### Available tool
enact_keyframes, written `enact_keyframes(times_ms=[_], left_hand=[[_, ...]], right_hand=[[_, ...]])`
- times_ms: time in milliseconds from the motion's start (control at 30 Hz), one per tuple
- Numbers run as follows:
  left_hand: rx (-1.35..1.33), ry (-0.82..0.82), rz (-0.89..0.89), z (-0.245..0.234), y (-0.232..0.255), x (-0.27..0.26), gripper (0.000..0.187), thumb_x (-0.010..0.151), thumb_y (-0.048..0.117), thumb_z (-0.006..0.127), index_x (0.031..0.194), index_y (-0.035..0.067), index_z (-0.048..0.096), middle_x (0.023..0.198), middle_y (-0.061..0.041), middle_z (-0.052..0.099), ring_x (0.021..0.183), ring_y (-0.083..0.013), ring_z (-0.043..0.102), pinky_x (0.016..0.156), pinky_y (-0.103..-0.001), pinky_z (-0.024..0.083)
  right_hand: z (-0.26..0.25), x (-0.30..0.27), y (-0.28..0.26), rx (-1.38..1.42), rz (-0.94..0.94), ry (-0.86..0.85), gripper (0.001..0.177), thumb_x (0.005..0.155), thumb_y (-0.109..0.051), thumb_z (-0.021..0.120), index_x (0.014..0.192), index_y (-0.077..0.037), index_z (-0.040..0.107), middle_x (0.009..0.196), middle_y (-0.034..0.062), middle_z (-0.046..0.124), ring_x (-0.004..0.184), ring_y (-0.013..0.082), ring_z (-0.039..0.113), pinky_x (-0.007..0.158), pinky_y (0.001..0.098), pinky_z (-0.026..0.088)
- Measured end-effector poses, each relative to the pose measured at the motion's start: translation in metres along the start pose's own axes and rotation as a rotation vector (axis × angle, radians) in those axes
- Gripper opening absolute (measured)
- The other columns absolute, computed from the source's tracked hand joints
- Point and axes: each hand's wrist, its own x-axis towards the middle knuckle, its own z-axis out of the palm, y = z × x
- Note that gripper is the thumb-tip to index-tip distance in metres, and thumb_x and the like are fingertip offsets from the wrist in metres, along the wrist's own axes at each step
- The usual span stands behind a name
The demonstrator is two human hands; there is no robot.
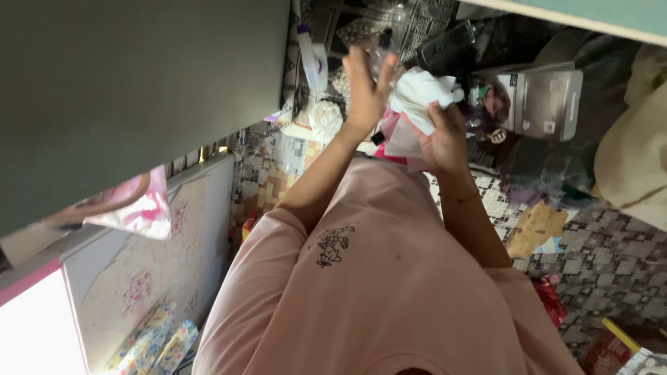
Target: The person cleans multiple perfume bottles by spraying a cleaning agent onto a tissue and wiping each bottle individually.
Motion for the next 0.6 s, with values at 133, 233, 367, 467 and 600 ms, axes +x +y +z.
enact_keyframes(times_ms=[133,233,367,467,600], left_hand=[[-0.285,0.216,0.159,0.021,-0.035,0.065,0.049,0.107,0.023,0.066,0.145,0.000,0.046,0.141,-0.019,0.058,0.131,-0.0271,0.060,0.113,-0.039,0.048],[-0.194,0.372,0.002,0.033,-0.059,0.107,0.044,0.106,0.017,0.068,0.142,-0.002,0.052,0.132,-0.018,0.065,0.117,-0.0290,0.065,0.108,-0.038,0.052],[-0.217,0.583,0.225,0.029,-0.067,0.146,0.053,0.101,0.006,0.065,0.149,0.002,0.042,0.147,-0.021,0.048,0.133,-0.0350,0.056,0.113,-0.041,0.047],[-0.015,0.708,0.133,0.021,-0.066,0.166,0.057,0.098,0.002,0.069,0.149,0.005,0.043,0.149,-0.023,0.046,0.129,-0.0401,0.053,0.107,-0.044,0.047],[-0.106,0.781,0.148,0.025,-0.080,0.189,0.051,0.096,0.005,0.066,0.144,0.006,0.046,0.147,-0.025,0.044,0.120,-0.0346,0.060,0.094,-0.040,0.057]], right_hand=[[-0.008,0.022,-0.005,0.008,-0.052,0.115,0.037,0.110,-0.014,0.052,0.145,-0.002,0.049,0.144,0.0132,0.058,0.133,0.0292,0.060,0.114,0.0532,0.053],[-0.018,0.042,-0.001,-0.005,-0.092,0.088,0.036,0.110,-0.013,0.052,0.144,-0.002,0.049,0.144,0.0131,0.058,0.133,0.0301,0.060,0.114,0.0546,0.052],[-0.029,0.069,0.011,-0.069,-0.096,0.071,0.035,0.111,-0.012,0.051,0.143,0.001,0.050,0.141,0.0146,0.059,0.130,0.0311,0.062,0.111,0.0574,0.054],[-0.035,0.085,0.017,-0.079,-0.113,0.058,0.036,0.110,-0.012,0.051,0.143,0.000,0.049,0.141,0.0159,0.059,0.129,0.0319,0.063,0.110,0.0579,0.055],[-0.048,0.090,0.019,-0.081,-0.164,0.065,0.036,0.111,-0.011,0.052,0.145,0.001,0.048,0.141,0.0185,0.060,0.127,0.0343,0.064,0.111,0.0591,0.055]])
